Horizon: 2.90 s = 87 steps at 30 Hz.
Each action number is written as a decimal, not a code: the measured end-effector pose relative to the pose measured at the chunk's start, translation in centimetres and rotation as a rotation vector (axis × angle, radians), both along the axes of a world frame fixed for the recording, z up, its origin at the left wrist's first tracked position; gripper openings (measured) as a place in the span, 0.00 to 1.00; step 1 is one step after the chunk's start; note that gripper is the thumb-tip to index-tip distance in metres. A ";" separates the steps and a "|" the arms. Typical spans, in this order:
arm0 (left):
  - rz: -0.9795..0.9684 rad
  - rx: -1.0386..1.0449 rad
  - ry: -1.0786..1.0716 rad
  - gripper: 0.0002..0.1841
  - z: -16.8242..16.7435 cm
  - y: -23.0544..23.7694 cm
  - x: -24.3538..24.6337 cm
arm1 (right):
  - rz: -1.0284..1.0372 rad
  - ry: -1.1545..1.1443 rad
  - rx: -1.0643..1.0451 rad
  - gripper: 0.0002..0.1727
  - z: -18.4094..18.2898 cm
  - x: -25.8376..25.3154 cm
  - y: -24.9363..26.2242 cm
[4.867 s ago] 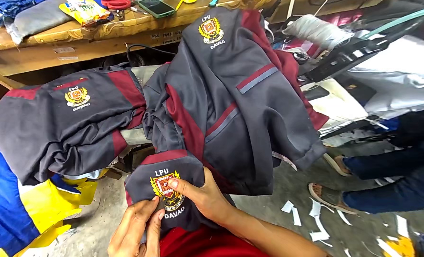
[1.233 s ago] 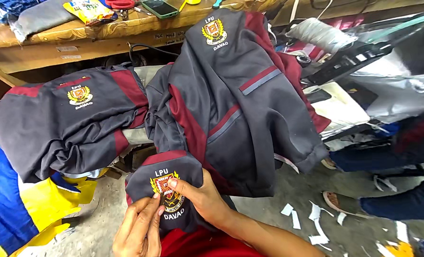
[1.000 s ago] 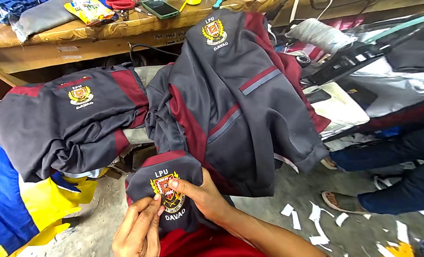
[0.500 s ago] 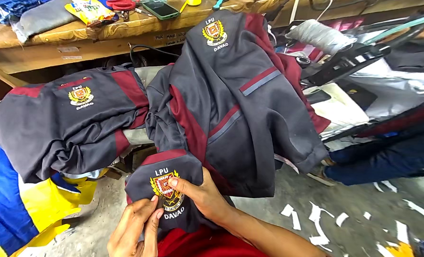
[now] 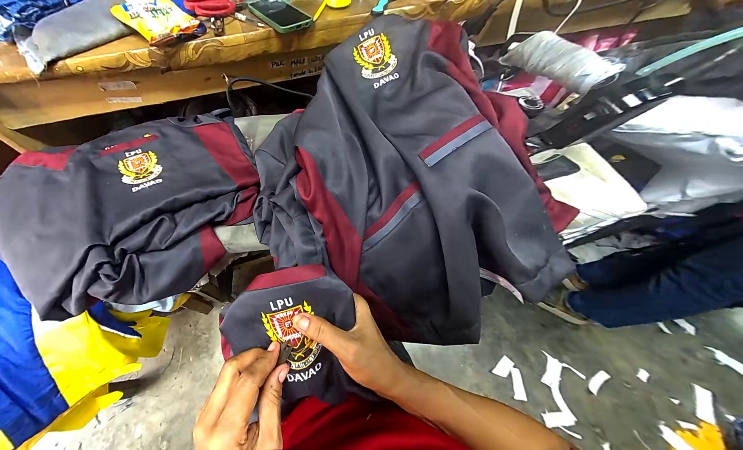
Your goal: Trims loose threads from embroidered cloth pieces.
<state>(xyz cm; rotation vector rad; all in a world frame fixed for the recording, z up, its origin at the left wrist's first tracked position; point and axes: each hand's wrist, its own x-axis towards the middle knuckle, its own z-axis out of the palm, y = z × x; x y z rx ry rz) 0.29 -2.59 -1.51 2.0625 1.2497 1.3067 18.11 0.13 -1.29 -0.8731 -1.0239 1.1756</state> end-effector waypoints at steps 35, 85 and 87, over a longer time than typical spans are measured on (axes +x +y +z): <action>0.029 0.005 -0.210 0.09 -1.8 0.1 1.0 | -0.060 0.010 -0.027 0.11 0.4 -0.9 -0.4; -0.012 -0.027 -0.110 0.09 -0.6 0.2 -0.1 | 0.000 0.055 -0.045 0.11 0.1 -0.4 0.1; -0.003 -0.029 -0.087 0.09 -0.5 0.1 -0.1 | -0.001 0.050 -0.028 0.10 0.0 -0.4 0.1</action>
